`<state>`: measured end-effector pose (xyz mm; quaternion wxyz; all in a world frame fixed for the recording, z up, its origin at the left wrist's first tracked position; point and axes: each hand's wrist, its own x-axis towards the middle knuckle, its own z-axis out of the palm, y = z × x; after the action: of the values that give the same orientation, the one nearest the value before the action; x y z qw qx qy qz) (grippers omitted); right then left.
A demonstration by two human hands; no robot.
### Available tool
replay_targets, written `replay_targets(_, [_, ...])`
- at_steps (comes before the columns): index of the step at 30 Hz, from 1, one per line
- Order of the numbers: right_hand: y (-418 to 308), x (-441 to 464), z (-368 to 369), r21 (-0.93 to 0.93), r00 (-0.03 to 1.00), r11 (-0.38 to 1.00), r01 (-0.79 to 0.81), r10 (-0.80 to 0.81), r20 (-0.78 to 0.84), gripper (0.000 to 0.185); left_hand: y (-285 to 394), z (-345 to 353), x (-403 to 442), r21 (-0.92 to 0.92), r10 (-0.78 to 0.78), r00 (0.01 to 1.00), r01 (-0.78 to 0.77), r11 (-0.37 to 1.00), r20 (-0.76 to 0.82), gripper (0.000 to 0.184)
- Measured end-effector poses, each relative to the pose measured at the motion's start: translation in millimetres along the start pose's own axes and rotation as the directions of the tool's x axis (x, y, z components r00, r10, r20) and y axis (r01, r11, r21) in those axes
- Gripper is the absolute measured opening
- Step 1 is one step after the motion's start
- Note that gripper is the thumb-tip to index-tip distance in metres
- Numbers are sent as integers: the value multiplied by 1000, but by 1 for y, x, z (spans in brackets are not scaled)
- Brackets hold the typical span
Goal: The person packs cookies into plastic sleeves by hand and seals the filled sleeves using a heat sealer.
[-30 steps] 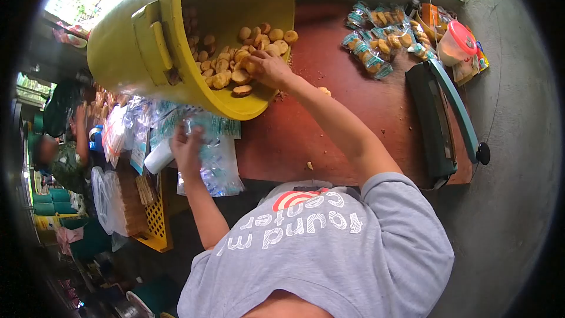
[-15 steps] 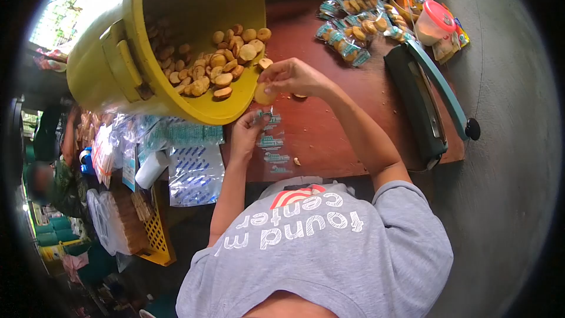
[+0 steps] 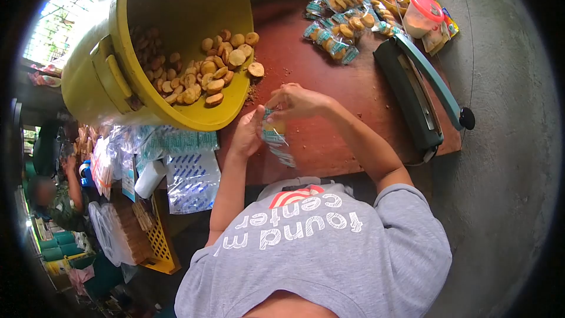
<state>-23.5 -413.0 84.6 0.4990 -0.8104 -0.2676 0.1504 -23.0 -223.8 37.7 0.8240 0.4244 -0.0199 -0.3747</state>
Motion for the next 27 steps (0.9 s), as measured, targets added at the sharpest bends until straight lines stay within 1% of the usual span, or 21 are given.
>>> replay_targets(2, [-3,7,3,-278,991,956,-97,119,62,31,6,1,-8,5,-143,986,143,990,90,30])
replay_targets(3, [0,16,4,-202,995,977,-69,83,62,30,4,-3,-10,9,-138,986,138,990,88,30])
replay_targets(4, [1,25,0,-203,995,977,-62,76,63,30,0,-10,-12,107,-125,991,121,987,38,31])
replay_targets(5, [2,34,-4,-16,991,991,-130,129,-41,28,-2,-14,-12,204,-109,994,109,973,-12,33])
replay_targets(6, [1,43,-8,179,970,968,-179,203,-131,26,-1,-15,-13,203,-108,994,109,973,-14,33])
replay_targets(7, [21,60,-10,179,970,967,-179,204,-129,26,2,-17,-14,183,-77,997,80,980,-23,36])
replay_targets(8, [58,82,-8,-103,906,982,-157,102,-411,25,3,-17,-13,163,-48,998,52,985,-32,39])
replay_targets(9, [86,95,-5,-373,779,906,-201,-83,-622,24,3,-16,-13,162,-48,998,52,985,-32,39])
replay_targets(10, [101,100,-2,-374,779,906,-200,-84,-621,24,5,-13,-13,146,-39,999,41,988,-17,38])
replay_targets(12, [107,105,3,-444,787,888,-116,-191,-587,20,6,-12,-14,130,-27,1000,27,991,-7,37])
replay_targets(13, [101,107,-2,-186,819,968,-169,32,-573,15,6,-12,-12,160,3,1000,-2,987,-9,37])
replay_targets(14, [96,105,-8,-188,821,968,-167,31,-570,15,6,-13,-10,188,32,999,-30,982,-10,36])
replay_targets(16, [74,93,-20,321,810,940,-112,274,-519,13,1,-18,-6,224,44,998,-35,974,-35,35])
replay_targets(17, [59,85,-28,412,840,907,-84,287,-460,16,0,-20,-4,265,54,997,-37,964,-58,33])
replay_targets(18, [51,78,-30,415,839,905,-90,294,-459,16,-1,-19,-3,261,48,997,-31,965,-58,33])
replay_targets(20, [41,64,-33,333,946,936,115,-1,-323,14,2,-14,0,336,57,997,-39,941,-46,33])
replay_targets(21, [36,58,-33,319,977,943,97,-29,-213,14,3,-11,2,337,51,998,-35,941,-40,33])
replay_targets(22, [29,52,-33,318,975,943,96,-26,-219,14,4,-9,5,401,102,994,-75,913,-47,33])
replay_targets(23, [20,47,-31,278,995,961,16,13,-103,14,5,-8,6,462,154,987,-112,880,-53,32])
replay_targets(24, [13,41,-28,229,998,972,-60,59,12,13,5,-8,7,462,150,987,-110,880,-51,32])
replay_targets(27, [-1,33,-27,185,986,968,-167,166,22,14,8,-10,9,485,49,999,-35,874,-16,35])
